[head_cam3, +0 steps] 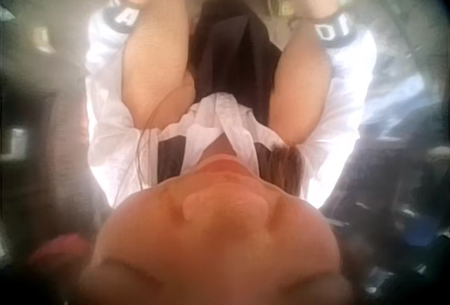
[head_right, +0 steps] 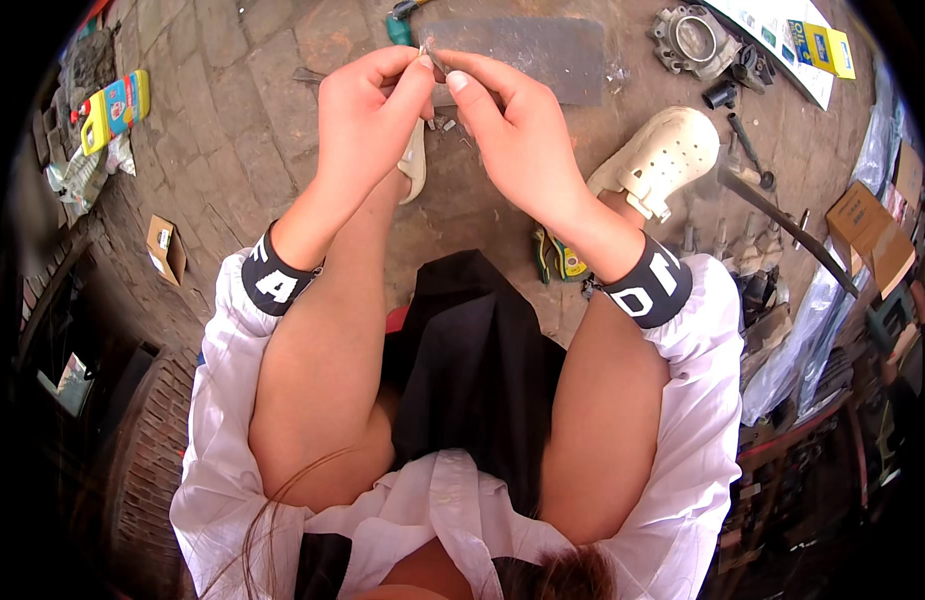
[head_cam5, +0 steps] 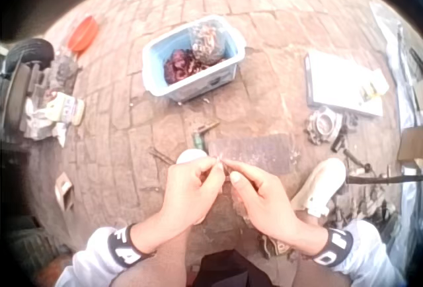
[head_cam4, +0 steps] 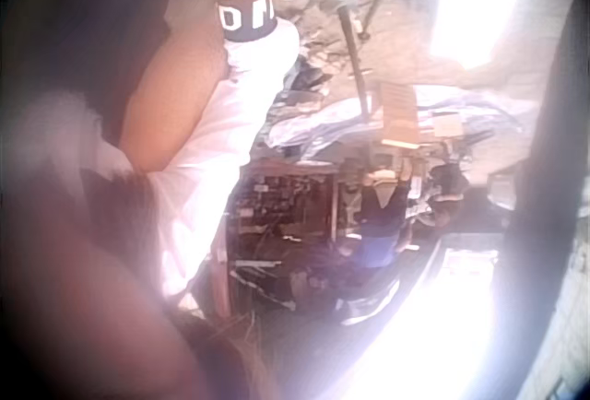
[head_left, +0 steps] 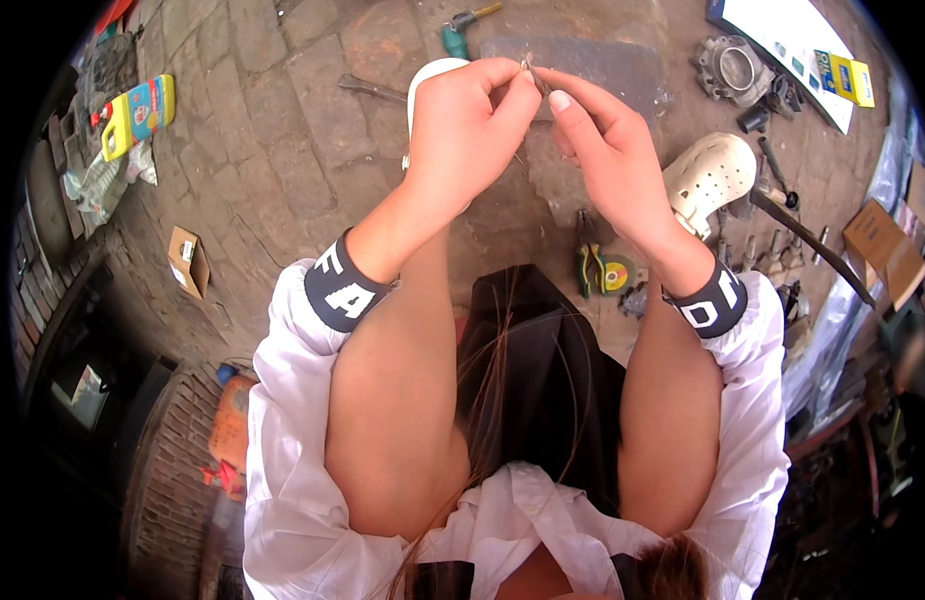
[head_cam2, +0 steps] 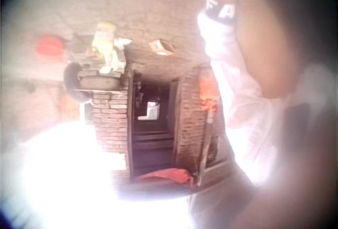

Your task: The person sits on the ground and uses a file to sharpen a small metal piece. They repeatedly file the metal, inspect it, and use a hammer to tap it on a metal plate.

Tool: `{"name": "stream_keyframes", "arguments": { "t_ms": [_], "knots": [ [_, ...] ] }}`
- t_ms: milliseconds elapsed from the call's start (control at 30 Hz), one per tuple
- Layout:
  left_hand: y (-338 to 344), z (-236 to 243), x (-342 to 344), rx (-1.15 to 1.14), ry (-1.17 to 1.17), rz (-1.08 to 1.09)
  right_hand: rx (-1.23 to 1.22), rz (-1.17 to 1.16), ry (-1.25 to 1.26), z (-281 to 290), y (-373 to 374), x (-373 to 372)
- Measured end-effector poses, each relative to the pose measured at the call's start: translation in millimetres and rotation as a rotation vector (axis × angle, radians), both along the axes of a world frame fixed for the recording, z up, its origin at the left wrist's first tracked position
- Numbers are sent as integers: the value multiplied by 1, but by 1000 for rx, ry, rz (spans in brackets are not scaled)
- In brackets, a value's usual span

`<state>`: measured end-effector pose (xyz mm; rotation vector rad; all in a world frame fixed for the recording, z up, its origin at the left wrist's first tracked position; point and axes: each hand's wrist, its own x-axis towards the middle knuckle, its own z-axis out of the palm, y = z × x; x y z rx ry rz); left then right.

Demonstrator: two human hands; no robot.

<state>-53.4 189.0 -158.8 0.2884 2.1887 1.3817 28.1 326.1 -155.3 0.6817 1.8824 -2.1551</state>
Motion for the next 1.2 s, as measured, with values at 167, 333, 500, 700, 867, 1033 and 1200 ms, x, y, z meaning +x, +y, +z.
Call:
{"name": "stream_keyframes", "arguments": {
  "t_ms": [167, 333, 500, 700, 867, 1033, 1200],
  "knots": [
    [-10, -83, -3, -180, -119, -124, 475, 114, 7, -90, 6, 15],
    [-21, -128, -9, -394, 133, -404, 717, 357, 150, -127, 38, 7],
    [-3, -129, -28, -525, 250, -770, 984, 444, 430, -139, 51, 2],
    [7, -122, -56, -509, 457, -984, 1063, 654, 453, -128, 63, -17],
    [24, -116, -78, -496, 492, -1193, 1169, 706, 490, -150, 60, -25],
    [40, -119, -83, -503, 566, -1287, 1267, 709, 498, -145, 62, -27],
    [33, -110, -92, -482, 531, -1310, 1268, 665, 522, -144, 53, -31]
  ]
}}
